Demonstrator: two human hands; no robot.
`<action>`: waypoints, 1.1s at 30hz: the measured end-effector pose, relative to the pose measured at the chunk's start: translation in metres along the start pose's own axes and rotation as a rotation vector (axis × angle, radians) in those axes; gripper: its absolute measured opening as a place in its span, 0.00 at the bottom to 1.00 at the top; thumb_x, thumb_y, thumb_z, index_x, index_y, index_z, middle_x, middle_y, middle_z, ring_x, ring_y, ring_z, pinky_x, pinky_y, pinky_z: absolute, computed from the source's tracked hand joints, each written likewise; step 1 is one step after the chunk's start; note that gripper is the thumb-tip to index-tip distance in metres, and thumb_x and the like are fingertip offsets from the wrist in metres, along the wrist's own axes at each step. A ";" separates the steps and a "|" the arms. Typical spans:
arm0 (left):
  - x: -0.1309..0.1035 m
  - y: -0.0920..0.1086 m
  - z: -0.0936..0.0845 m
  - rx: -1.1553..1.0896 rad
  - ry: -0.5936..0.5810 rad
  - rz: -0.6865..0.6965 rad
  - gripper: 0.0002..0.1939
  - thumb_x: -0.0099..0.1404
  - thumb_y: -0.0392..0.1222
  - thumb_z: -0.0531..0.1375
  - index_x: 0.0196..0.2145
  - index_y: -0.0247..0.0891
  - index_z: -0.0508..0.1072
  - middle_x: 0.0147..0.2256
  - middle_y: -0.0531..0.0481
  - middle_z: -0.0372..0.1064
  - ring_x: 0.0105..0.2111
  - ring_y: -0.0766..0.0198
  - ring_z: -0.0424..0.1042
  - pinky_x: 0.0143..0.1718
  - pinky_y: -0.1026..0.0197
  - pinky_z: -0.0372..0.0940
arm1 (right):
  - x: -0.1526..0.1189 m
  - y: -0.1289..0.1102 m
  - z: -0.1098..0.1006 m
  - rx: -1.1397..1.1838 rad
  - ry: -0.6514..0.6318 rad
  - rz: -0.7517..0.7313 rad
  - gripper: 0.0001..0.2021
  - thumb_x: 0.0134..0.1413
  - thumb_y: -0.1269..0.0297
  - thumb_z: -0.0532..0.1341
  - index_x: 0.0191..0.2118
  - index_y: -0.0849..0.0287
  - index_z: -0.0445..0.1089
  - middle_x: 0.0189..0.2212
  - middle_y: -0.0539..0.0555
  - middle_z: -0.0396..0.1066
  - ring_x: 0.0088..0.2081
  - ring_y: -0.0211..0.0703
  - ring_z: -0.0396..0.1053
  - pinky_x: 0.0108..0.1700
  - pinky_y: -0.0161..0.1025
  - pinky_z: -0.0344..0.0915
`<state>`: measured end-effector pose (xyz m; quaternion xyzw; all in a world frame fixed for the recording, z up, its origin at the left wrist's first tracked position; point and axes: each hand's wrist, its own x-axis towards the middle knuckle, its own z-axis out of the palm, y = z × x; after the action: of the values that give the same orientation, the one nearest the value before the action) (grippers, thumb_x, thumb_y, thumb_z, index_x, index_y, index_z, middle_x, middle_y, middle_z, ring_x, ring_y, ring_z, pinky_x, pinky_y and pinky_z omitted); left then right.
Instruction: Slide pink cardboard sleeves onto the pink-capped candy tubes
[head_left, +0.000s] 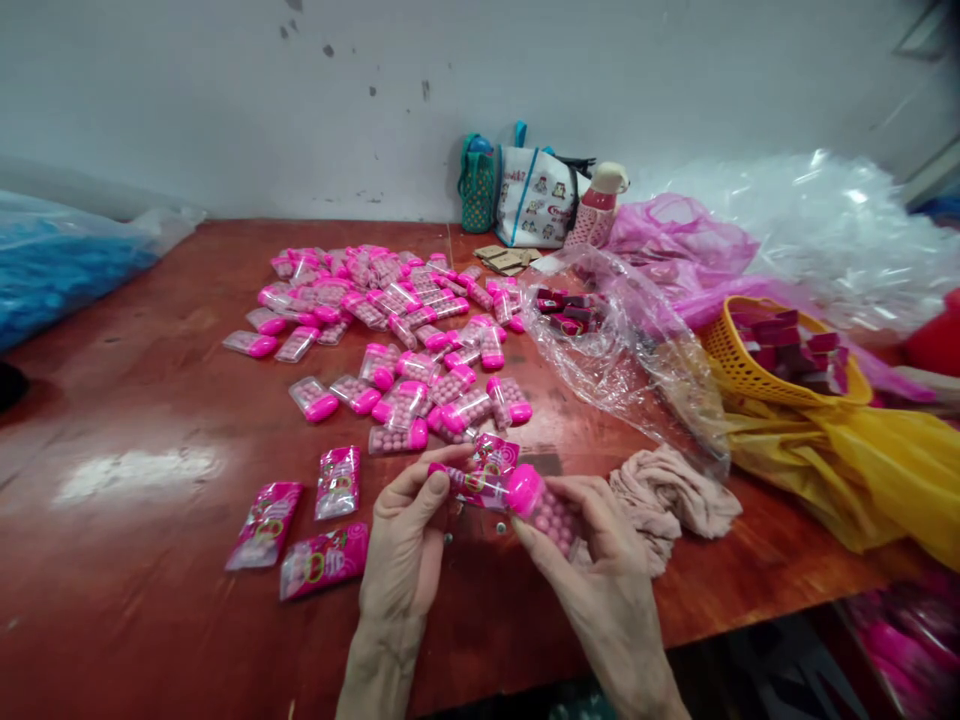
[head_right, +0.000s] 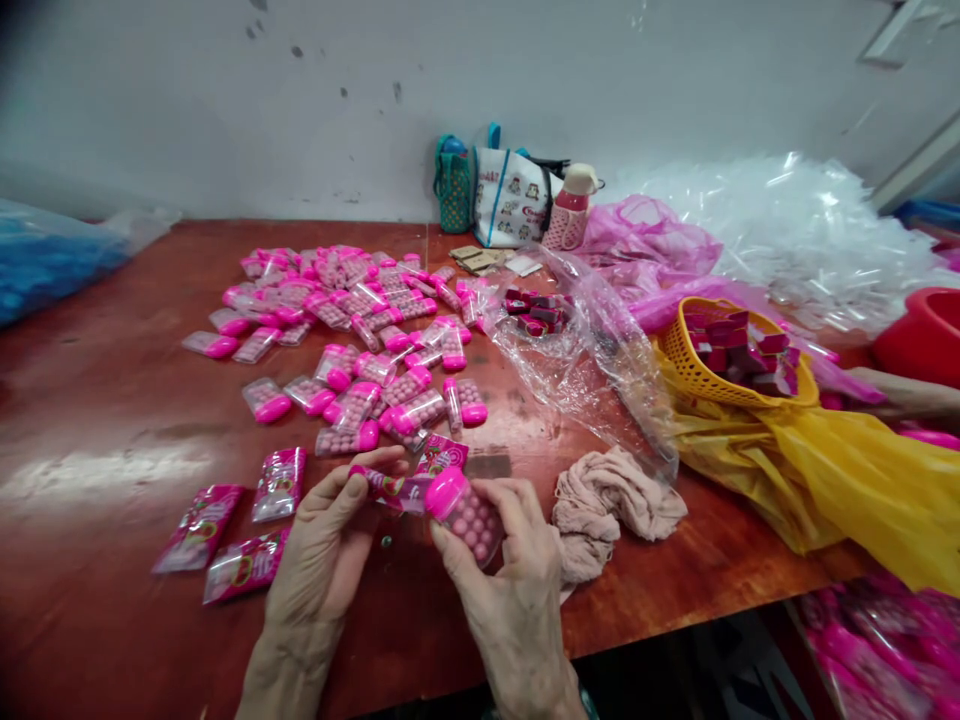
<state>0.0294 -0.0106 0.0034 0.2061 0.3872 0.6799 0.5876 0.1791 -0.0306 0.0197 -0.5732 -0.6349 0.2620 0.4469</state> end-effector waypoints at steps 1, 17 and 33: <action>0.000 0.000 0.000 -0.008 -0.005 -0.005 0.02 0.52 0.36 0.63 0.27 0.37 0.76 0.38 0.46 0.74 0.35 0.63 0.72 0.38 0.62 0.66 | 0.000 0.001 0.000 -0.002 0.017 -0.001 0.12 0.48 0.66 0.62 0.40 0.56 0.64 0.34 0.52 0.64 0.35 0.41 0.65 0.36 0.38 0.64; -0.004 0.002 0.010 0.103 -0.018 -0.071 0.06 0.54 0.34 0.62 0.32 0.34 0.75 0.33 0.46 0.74 0.34 0.63 0.71 0.40 0.63 0.64 | -0.006 0.002 0.004 0.030 -0.072 0.026 0.13 0.46 0.65 0.63 0.40 0.57 0.64 0.32 0.52 0.68 0.31 0.42 0.68 0.33 0.37 0.65; -0.001 0.000 0.013 0.028 0.071 -0.110 0.14 0.49 0.35 0.65 0.36 0.35 0.73 0.30 0.51 0.72 0.27 0.69 0.71 0.29 0.68 0.66 | -0.010 -0.002 0.022 -0.085 0.100 -0.192 0.14 0.48 0.75 0.60 0.43 0.59 0.63 0.34 0.54 0.66 0.36 0.41 0.66 0.36 0.37 0.66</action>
<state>0.0393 -0.0083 0.0117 0.1686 0.4281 0.6478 0.6071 0.1588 -0.0363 0.0086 -0.5405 -0.6743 0.1617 0.4765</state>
